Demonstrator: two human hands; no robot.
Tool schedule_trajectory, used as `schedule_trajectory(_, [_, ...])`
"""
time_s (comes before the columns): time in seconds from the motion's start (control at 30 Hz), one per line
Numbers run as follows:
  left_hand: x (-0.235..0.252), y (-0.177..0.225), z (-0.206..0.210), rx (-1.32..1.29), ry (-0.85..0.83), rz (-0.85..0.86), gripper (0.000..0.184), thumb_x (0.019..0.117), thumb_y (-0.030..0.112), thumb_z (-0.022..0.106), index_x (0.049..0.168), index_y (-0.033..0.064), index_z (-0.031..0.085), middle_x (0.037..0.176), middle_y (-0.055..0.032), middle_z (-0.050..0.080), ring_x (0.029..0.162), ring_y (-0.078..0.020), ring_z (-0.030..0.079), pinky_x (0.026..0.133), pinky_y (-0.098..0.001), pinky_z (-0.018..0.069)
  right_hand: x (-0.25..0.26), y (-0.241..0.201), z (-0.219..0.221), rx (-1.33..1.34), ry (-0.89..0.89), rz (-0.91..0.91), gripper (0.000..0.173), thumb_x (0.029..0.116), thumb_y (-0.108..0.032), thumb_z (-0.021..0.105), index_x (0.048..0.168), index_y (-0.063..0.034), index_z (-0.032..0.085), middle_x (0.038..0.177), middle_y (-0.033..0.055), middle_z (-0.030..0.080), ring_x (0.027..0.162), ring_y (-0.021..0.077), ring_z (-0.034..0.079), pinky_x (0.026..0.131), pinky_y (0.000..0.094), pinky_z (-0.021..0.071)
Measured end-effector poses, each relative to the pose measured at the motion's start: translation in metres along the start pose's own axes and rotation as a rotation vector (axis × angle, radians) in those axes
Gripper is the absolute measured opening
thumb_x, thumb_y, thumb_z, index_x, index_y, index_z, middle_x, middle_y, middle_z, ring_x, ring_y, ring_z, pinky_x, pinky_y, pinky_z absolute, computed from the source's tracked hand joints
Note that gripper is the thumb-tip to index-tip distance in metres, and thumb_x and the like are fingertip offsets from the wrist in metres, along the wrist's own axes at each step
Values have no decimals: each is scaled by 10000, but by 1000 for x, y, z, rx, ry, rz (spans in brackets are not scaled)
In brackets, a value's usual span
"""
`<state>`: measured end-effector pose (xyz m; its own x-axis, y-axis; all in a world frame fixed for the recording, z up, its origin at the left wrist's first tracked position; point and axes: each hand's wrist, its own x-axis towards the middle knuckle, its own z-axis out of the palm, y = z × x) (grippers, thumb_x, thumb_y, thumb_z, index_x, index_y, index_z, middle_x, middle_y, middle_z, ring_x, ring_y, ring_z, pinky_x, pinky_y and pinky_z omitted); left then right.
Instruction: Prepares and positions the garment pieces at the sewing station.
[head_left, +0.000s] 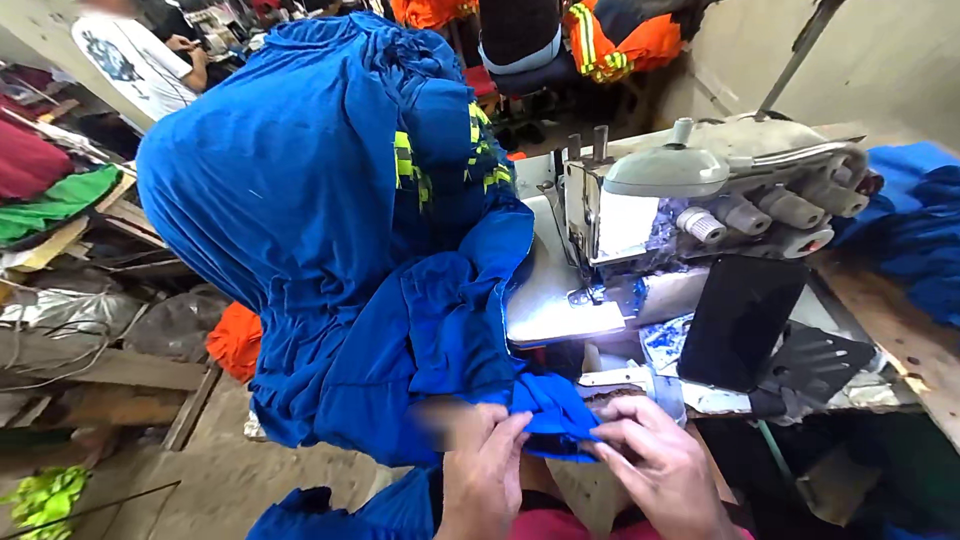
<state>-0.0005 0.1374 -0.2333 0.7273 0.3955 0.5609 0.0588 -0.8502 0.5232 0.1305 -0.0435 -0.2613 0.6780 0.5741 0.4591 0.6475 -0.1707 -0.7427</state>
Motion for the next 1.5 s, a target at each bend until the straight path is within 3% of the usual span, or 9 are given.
schedule_trajectory(0.17, [69,48,-4,-484,12,-104,127,1045,165,579,1018,119,695,1041,-4,684,1024,-68,661,907,-234,570,27,-30,-27,499,6,37,110,930,-151,766,968,-86,686,964,9,734,1000,83,705,944,291,590])
schedule_trajectory(0.27, [135,40,9,-59,-52,176,151,1009,117,573,987,141,720,973,13,667,872,-59,660,712,-231,572,56,-33,-22,668,46,316,182,939,-119,722,1108,-54,706,934,-11,743,796,50,699,706,224,610])
schedule_trajectory(0.37, [159,19,32,348,-166,130,228,995,344,611,926,174,745,869,7,662,803,-165,669,654,-388,554,67,-13,-3,740,-35,517,171,987,-198,660,938,-57,742,740,-8,686,613,68,627,556,234,541])
schedule_trajectory(0.5, [155,17,46,435,-130,-15,350,963,503,566,841,198,687,776,33,577,793,-188,577,740,-457,405,56,-11,-14,766,48,533,154,988,-172,676,905,-55,733,764,-53,694,634,28,638,576,223,561])
schedule_trajectory(0.87, [186,10,57,420,-215,-12,238,909,380,587,854,176,697,821,2,607,803,-214,600,733,-511,418,62,-9,-3,679,152,437,144,967,-91,690,846,-14,704,770,5,670,600,31,631,538,205,576])
schedule_trajectory(1.13, [181,1,17,200,-359,589,207,997,163,558,1037,240,745,814,-9,602,761,-172,575,707,-362,445,85,-10,-1,722,175,567,282,942,-177,729,683,-122,631,575,-76,609,471,-1,576,437,198,517])
schedule_trajectory(1.27, [205,19,-19,-11,-528,448,252,1021,225,529,949,175,765,1109,2,748,1039,-92,674,888,-297,523,91,-4,-26,544,194,237,73,967,-174,728,997,-108,721,935,-47,684,668,-29,620,563,140,557])
schedule_trajectory(1.33, [217,26,-27,-170,-694,448,237,1022,212,505,963,140,723,1028,38,731,935,-18,669,793,-216,561,109,-3,-37,416,103,55,258,959,-222,747,1181,-92,731,1140,26,711,743,-4,649,608,156,574])
schedule_trajectory(1.5, [237,32,-21,132,-699,647,212,1012,304,563,939,178,716,811,62,643,671,-67,635,528,-288,531,143,-4,-48,580,-310,130,175,999,-256,677,1002,-89,728,888,-16,700,587,50,642,498,220,580])
